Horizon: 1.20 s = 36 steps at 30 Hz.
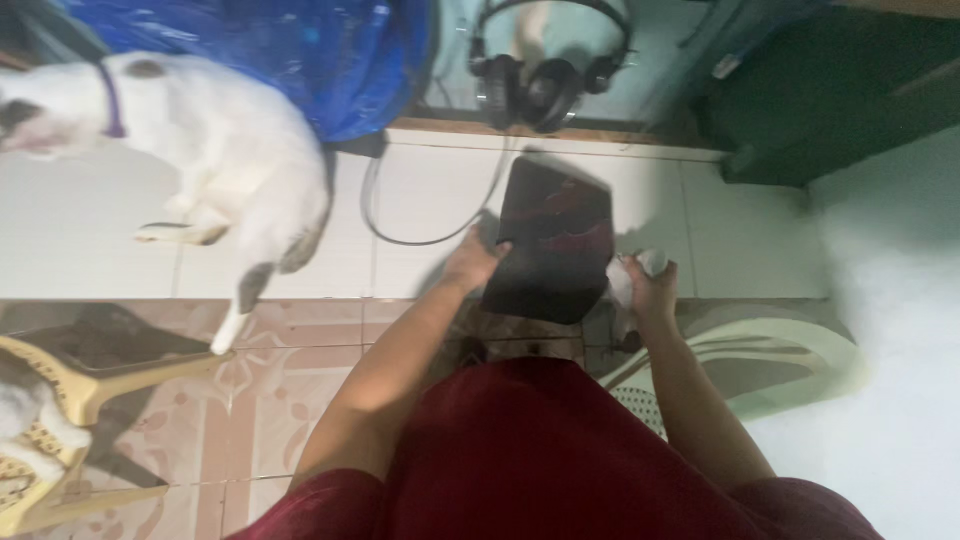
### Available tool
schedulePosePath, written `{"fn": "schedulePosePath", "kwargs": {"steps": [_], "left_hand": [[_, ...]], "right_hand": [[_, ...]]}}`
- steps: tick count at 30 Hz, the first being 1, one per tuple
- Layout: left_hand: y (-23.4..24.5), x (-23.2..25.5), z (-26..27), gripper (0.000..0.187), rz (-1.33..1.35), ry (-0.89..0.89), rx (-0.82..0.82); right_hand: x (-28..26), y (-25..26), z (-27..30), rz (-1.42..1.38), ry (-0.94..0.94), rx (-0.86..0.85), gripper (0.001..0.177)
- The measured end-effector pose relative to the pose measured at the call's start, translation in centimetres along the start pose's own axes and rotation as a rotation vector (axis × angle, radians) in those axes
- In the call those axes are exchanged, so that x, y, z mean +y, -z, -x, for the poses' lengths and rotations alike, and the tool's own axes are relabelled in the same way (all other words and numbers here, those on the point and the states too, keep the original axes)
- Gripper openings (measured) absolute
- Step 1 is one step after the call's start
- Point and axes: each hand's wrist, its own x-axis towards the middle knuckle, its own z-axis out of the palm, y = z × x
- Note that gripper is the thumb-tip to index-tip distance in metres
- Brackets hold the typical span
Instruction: The person washes a cloth in a basin of water, then wipes a black laptop and a white tiled counter. They move a yellow plastic chair and a green plastic chair to clean underneath them, while also petting several cats in the room.
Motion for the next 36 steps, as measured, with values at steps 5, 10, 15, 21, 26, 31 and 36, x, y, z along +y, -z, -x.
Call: {"fn": "schedulePosePath", "kwargs": {"steps": [5,10,15,21,26,31,36], "left_hand": [[-4.7,-2.4,3.2,0.07,-0.423,-0.016,0.021],[-7.9,-4.7,5.2,0.066,-0.702,-0.464,0.127],[-7.8,-4.9,5.7,0.077,-0.74,-0.415,-0.029],[-7.4,-3.4,6.3,0.08,-0.728,-0.41,-0.044],[-7.3,-3.1,6.1,0.082,-0.766,-0.332,-0.13],[-7.6,-3.6,6.1,0.086,-0.734,-0.339,-0.1],[-7.7,-3.4,5.9,0.089,-0.742,-0.285,-0.147]], "right_hand": [[1.4,-2.5,-2.9,-0.202,0.343,-0.237,0.042],[0.8,-8.5,0.8,0.56,1.085,-0.275,0.05],[1.3,-10.7,-4.0,0.768,1.161,-0.382,0.05],[1.5,-12.5,-12.2,0.732,0.986,0.082,0.056],[3.2,-14.5,-1.2,0.535,1.267,-0.374,0.052],[0.3,-15.4,-11.7,0.881,1.293,-0.243,0.037],[2.5,-15.0,-5.3,0.684,1.305,-0.284,0.042]]}}
